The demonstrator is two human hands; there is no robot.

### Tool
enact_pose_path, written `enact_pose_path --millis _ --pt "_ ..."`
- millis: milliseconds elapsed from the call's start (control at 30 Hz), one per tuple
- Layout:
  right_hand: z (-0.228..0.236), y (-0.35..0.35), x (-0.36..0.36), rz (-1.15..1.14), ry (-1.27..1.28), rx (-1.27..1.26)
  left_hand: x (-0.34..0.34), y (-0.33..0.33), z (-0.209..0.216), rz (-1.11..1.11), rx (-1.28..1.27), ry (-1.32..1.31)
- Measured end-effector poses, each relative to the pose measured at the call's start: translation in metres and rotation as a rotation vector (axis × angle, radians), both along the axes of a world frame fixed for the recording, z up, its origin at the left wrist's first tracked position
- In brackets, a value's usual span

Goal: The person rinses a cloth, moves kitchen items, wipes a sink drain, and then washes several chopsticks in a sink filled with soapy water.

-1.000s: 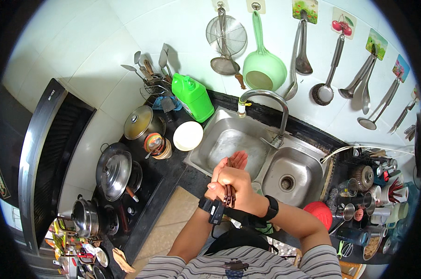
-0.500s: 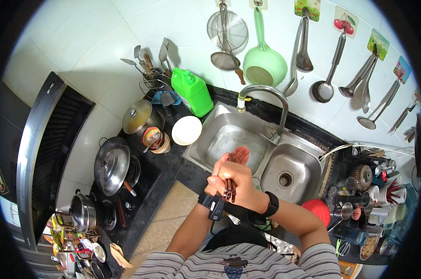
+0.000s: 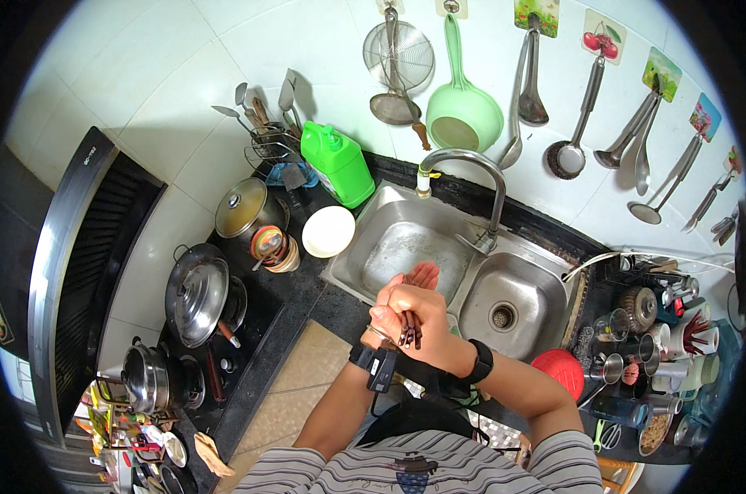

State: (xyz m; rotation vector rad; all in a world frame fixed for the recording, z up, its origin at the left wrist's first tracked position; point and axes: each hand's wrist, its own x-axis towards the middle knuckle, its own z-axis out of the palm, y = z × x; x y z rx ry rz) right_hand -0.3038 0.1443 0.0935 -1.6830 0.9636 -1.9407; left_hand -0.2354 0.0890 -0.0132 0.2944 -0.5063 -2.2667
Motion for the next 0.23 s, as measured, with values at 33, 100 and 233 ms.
enact_pose_path --millis 33,100,233 --pt "-0.001 0.000 0.002 -0.019 -0.021 -0.015 -0.001 0.002 0.005 -0.017 -0.030 0.030" --pt "0.004 0.004 -0.004 -0.068 0.004 0.073 0.007 -0.004 0.004 -0.103 0.050 0.100" --pt "0.001 -0.003 -0.013 0.063 -0.403 0.396 0.036 -0.014 -0.015 -0.077 0.259 0.187"
